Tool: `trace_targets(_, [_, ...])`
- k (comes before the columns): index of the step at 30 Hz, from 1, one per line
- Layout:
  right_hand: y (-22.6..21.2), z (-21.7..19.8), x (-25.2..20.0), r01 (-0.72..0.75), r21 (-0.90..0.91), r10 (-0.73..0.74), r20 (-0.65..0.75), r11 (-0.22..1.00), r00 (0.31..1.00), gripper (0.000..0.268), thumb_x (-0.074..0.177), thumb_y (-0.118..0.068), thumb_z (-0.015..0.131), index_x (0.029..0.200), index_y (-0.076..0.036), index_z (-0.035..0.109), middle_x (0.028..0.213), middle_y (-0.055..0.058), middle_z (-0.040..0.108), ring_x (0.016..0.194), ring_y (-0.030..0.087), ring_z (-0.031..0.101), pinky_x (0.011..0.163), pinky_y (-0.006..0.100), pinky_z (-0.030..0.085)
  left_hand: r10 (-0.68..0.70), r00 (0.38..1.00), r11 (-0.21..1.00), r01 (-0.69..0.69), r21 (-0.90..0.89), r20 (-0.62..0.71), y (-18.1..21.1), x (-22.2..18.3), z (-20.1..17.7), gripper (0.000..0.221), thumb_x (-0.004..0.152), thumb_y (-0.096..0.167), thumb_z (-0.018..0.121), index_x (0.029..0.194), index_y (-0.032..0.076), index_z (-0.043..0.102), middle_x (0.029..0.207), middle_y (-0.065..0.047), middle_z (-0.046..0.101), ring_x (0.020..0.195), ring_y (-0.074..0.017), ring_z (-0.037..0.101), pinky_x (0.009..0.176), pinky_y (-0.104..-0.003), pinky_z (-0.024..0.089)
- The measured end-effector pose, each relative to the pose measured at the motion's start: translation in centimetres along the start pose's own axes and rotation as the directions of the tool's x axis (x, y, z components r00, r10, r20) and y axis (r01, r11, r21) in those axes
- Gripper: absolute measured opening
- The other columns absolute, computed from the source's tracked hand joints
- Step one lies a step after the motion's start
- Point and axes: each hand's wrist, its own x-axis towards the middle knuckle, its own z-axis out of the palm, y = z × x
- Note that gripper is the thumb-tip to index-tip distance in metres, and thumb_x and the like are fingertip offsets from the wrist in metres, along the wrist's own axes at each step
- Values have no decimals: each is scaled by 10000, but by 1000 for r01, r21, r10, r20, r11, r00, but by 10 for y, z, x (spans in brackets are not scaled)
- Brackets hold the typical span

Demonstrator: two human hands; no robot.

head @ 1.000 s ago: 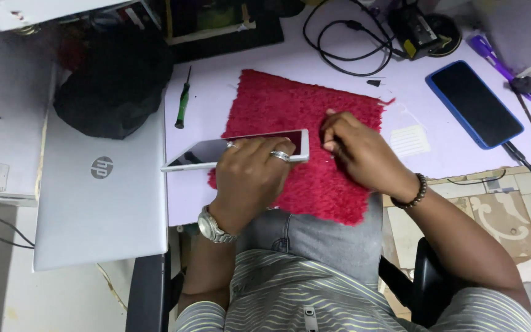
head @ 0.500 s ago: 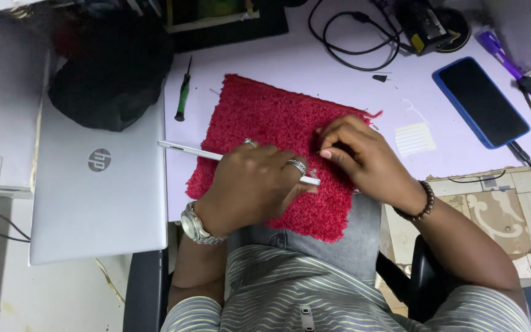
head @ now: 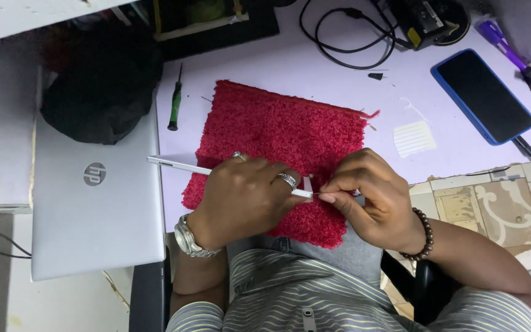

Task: Using a thin metal prying tool to separate the back cover of a tablet from its body at a repair workstation.

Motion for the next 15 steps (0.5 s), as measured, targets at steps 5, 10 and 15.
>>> trace_targets(5, [-2, 3, 2, -1, 13, 1, -6, 1000, 1000, 35, 931, -46, 791, 914, -15, 793, 818, 138, 703, 705, 334, 678, 665, 446, 581, -4, 1000, 999, 4, -35, 1, 0, 5, -4, 275, 944, 360, 789, 945, 87, 822, 826, -149, 796, 718, -316, 775, 615, -421, 574])
trace_targets(10, [3, 4, -2, 8, 19, -8, -10, 1000, 1000, 47, 948, -51, 780, 925, -10, 787, 828, 137, 708, 722, 339, 695, 663, 436, 572, 4, 1000, 999, -4, -50, -13, -1, 6, -4, 268, 931, 347, 807, 929, 79, 817, 813, -158, 793, 707, -323, 770, 617, -427, 568])
trace_targets(15, [1, 4, 1, -8, 36, 8, 1, 999, 1000, 43, 950, -32, 768, 925, 0, 782, 816, 141, 708, 719, 340, 693, 655, 433, 568, -11, 1000, 998, 12, -70, 8, 0, 9, -8, 260, 928, 336, 806, 913, 77, 819, 808, -162, 792, 704, -326, 768, 611, -430, 566])
